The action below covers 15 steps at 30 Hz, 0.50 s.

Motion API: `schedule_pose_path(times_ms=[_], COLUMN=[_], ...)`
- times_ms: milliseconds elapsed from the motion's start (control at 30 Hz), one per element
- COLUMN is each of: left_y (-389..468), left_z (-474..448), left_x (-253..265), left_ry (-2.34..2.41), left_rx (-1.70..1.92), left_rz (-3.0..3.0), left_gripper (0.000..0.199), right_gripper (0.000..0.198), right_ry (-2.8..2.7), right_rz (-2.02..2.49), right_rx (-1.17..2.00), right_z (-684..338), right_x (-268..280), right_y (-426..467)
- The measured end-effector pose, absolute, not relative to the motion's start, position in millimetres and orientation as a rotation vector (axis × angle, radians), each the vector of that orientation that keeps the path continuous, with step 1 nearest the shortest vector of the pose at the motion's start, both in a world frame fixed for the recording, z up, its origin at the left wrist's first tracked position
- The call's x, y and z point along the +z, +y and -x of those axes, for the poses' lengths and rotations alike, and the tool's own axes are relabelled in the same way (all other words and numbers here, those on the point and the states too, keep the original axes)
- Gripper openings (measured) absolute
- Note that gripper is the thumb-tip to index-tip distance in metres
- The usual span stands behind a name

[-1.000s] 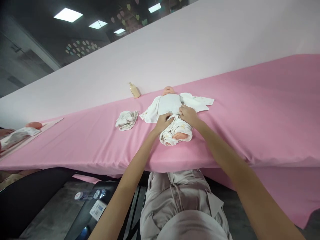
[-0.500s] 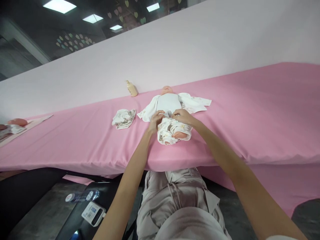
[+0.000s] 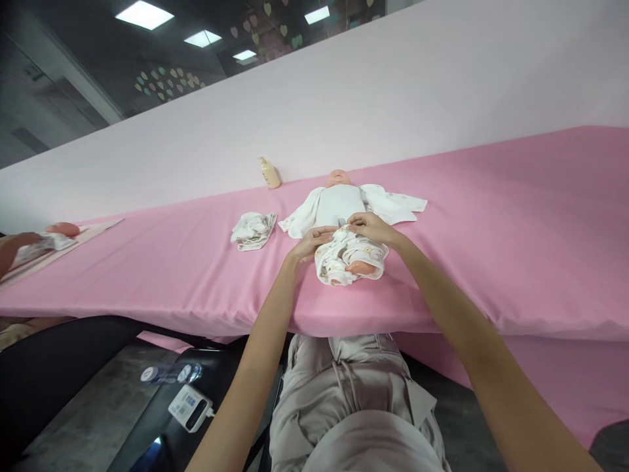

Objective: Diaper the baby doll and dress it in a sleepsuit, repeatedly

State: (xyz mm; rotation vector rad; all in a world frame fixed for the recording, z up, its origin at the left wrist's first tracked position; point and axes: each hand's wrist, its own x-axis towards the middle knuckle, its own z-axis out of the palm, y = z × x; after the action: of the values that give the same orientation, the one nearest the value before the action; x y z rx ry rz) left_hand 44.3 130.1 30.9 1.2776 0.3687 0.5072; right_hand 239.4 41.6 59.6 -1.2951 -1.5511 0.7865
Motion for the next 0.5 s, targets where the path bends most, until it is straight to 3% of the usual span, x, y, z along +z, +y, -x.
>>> schedule_pose_path(times_ms=[167,500], left_y=[144,152], left_z=[-37,-21], left_x=[28,26], left_ry=[0.47,0.602], left_rx=[0.395,0.481], left_rz=[-1.298,-1.451], left_gripper=[0.029,0.023], right_gripper=[0.027,0.039], right_ry=[-1.506,-1.455], right_rz=[1.345,1.485], right_rx=[0.766,0.765], right_z=[-246,-258], right_x=[58,55], right_y=[44,40])
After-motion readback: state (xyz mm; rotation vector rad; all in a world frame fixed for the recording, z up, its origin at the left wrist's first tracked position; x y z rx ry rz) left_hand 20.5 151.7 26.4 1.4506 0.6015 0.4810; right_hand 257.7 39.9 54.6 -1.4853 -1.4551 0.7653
